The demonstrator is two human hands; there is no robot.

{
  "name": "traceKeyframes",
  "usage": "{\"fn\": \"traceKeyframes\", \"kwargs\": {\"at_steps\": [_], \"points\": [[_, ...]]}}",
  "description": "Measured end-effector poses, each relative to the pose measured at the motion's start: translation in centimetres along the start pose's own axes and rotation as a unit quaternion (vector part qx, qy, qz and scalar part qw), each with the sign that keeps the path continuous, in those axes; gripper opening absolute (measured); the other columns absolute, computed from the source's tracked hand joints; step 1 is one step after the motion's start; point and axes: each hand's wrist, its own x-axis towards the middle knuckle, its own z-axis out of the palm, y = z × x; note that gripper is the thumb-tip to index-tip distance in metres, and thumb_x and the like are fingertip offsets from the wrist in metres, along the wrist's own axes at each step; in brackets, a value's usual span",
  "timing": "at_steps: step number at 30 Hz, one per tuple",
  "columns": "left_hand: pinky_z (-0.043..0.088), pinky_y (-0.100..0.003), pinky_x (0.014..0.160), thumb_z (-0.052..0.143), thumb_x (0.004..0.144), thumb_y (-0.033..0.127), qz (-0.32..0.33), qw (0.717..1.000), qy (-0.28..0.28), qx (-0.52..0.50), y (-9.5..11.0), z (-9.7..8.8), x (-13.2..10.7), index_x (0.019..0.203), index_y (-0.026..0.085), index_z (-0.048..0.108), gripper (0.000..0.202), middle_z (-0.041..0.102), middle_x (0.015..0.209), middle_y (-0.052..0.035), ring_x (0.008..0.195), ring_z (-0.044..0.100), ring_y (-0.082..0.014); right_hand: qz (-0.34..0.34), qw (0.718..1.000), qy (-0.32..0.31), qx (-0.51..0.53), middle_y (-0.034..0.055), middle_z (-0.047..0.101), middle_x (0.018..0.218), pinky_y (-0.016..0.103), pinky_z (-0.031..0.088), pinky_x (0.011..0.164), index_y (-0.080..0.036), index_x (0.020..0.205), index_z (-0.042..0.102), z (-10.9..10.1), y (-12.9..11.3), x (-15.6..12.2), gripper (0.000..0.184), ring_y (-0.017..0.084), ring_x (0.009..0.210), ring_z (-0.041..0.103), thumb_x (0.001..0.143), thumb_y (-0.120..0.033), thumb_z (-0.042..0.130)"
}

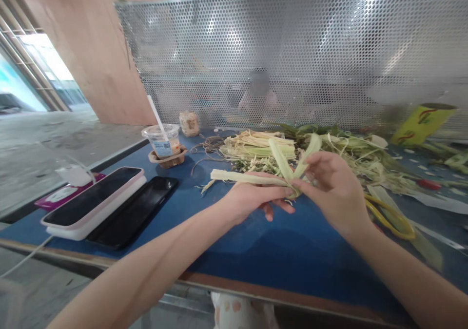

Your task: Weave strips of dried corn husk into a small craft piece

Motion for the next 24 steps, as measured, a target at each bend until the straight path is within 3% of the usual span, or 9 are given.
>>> {"fn": "traceKeyframes", "kwargs": {"at_steps": [3, 6, 9, 12, 15, 17, 21, 24], "points": [[0.036, -0.012, 0.033, 0.064, 0.066, 0.019, -0.022, 0.999, -0.009, -0.022, -0.1, 0.0, 0.0, 0.074, 0.012, 0.066, 0.011, 0.067, 0.074, -0.0056, 0.055, 0.062, -0.0100, -0.132, 0.981, 0.018, -0.138, -0.0003, 0.058, 0.072, 0.031, 0.047, 0.059, -0.026, 0.087, 0.050, -0.4, 0.1, -0.4, 0.019, 0.015, 0.060, 0.055, 0.073, -0.018, 0.061], [0.036, -0.011, 0.033, 0.063, 0.066, 0.017, -0.044, 0.997, -0.029, -0.049, -0.1, -0.1, 0.0, 0.073, 0.012, 0.066, 0.009, 0.067, 0.074, -0.0050, 0.055, 0.061, -0.0089, -0.307, 0.906, 0.002, -0.292, -0.0007, 0.066, 0.074, 0.033, 0.044, 0.065, -0.029, 0.093, 0.054, -1.3, 0.3, -0.5, 0.023, 0.018, 0.067, 0.061, 0.075, -0.016, 0.060], [0.036, -0.010, 0.033, 0.062, 0.066, 0.017, -0.053, 0.995, -0.054, -0.060, 0.0, -0.2, 0.0, 0.071, 0.012, 0.066, 0.008, 0.066, 0.070, -0.0040, 0.053, 0.060, -0.0074, -0.394, 0.858, -0.032, -0.329, -0.0015, 0.068, 0.081, 0.035, 0.042, 0.067, -0.032, 0.097, 0.054, -2.3, 0.5, -0.2, 0.031, 0.020, 0.077, 0.063, 0.073, -0.014, 0.061], [0.036, -0.010, 0.033, 0.062, 0.066, 0.015, -0.054, 0.995, -0.061, -0.063, 0.0, -0.2, 0.0, 0.070, 0.012, 0.066, 0.007, 0.065, 0.067, -0.0030, 0.050, 0.058, -0.0063, -0.399, 0.863, -0.073, -0.300, 0.0009, 0.067, 0.094, 0.038, 0.042, 0.072, -0.031, 0.094, 0.054, -2.7, 0.6, 0.1, 0.029, 0.020, 0.084, 0.062, 0.072, -0.012, 0.061], [0.036, -0.010, 0.033, 0.062, 0.066, 0.014, -0.064, 0.994, -0.055, -0.066, -0.1, -0.3, 0.1, 0.069, 0.012, 0.066, 0.006, 0.065, 0.066, -0.0020, 0.049, 0.058, -0.0058, -0.357, 0.901, -0.126, -0.212, 0.0022, 0.065, 0.097, 0.036, 0.046, 0.074, -0.028, 0.095, 0.052, -2.3, 0.5, 0.4, 0.025, 0.018, 0.088, 0.062, 0.075, -0.013, 0.056], [0.035, -0.010, 0.032, 0.061, 0.067, 0.014, -0.075, 0.994, -0.055, -0.065, -0.2, -0.3, 0.1, 0.069, 0.012, 0.066, 0.006, 0.064, 0.062, -0.0013, 0.047, 0.056, -0.0053, -0.332, 0.919, -0.122, -0.175, 0.0021, 0.065, 0.094, 0.033, 0.050, 0.072, -0.028, 0.099, 0.052, -2.0, 0.2, 0.5, 0.027, 0.017, 0.087, 0.062, 0.076, -0.013, 0.056], [0.035, -0.011, 0.033, 0.058, 0.069, 0.014, -0.092, 0.993, -0.042, -0.065, -0.2, -0.3, 0.1, 0.071, 0.012, 0.066, 0.008, 0.060, 0.052, -0.0007, 0.043, 0.054, -0.0056, -0.287, 0.932, -0.093, -0.202, 0.0041, 0.065, 0.093, 0.032, 0.051, 0.072, -0.026, 0.101, 0.055, -1.7, -0.7, 0.5, 0.027, 0.018, 0.084, 0.063, 0.076, -0.014, 0.056], [0.037, -0.012, 0.035, 0.058, 0.070, 0.014, -0.100, 0.993, -0.027, -0.060, 0.0, -0.2, 0.1, 0.070, 0.010, 0.065, 0.008, 0.063, 0.057, -0.0027, 0.046, 0.056, -0.0063, -0.256, 0.943, -0.105, -0.184, 0.0025, 0.066, 0.084, 0.027, 0.052, 0.070, -0.023, 0.098, 0.054, -1.7, -1.0, 0.5, 0.023, 0.015, 0.077, 0.064, 0.078, -0.012, 0.054]]}}
